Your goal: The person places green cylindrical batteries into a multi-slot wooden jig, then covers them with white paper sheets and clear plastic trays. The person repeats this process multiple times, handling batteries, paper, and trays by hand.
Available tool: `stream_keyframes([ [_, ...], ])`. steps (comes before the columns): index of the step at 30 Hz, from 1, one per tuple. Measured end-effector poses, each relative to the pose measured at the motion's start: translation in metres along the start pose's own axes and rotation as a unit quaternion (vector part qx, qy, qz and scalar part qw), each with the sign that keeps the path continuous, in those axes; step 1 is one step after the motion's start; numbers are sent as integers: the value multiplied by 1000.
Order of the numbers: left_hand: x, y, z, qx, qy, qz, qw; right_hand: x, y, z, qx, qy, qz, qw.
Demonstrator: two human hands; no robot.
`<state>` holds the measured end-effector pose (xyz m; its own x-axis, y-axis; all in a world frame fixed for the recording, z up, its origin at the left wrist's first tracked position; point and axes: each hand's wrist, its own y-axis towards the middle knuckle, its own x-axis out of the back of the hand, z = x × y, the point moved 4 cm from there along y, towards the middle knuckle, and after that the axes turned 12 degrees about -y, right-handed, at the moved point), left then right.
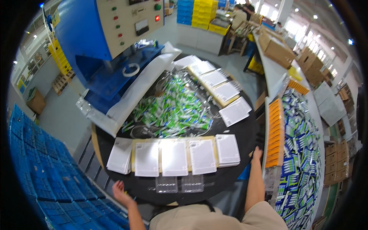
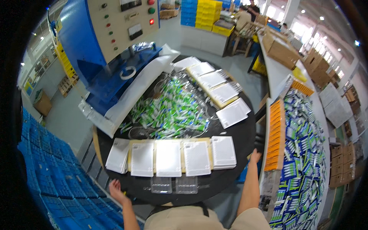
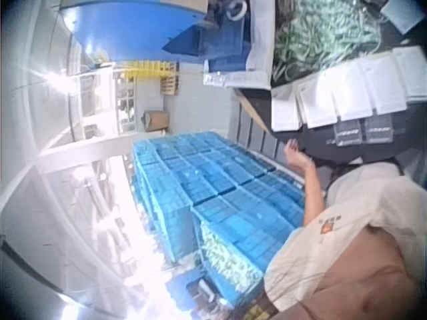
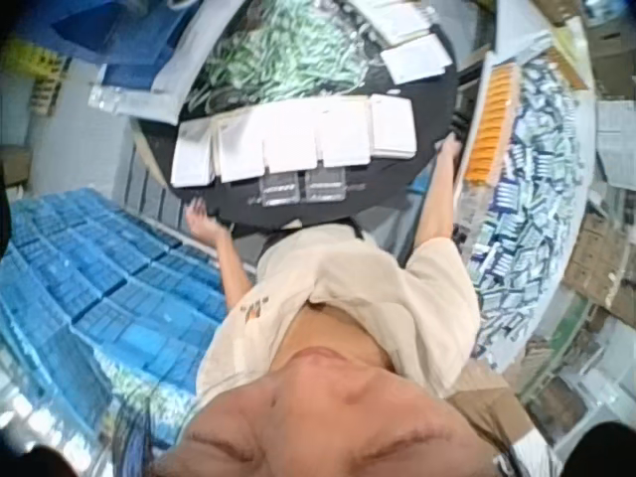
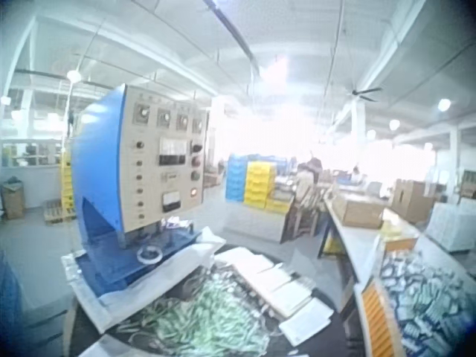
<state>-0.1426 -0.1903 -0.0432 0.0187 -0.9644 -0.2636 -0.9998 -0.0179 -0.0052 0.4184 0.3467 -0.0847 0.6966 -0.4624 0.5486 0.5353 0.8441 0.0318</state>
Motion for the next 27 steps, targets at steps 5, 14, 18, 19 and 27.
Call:
stream_keyframes([
  [5,119,-23,72,205,-90,-252,941,-36,-3,-97,-225,171,171,944],
  [14,206,-93,154,413,-157,-350,826,44,-239,-76,-330,180,277,884],
  [18,163,-122,149,546,-149,-207,798,93,-320,-35,-111,-80,711,689],
  [19,143,-133,148,568,-158,-171,790,101,-321,-15,-61,-54,757,649],
  [27,61,-145,105,580,-269,-138,757,60,-133,114,274,-76,198,938],
])
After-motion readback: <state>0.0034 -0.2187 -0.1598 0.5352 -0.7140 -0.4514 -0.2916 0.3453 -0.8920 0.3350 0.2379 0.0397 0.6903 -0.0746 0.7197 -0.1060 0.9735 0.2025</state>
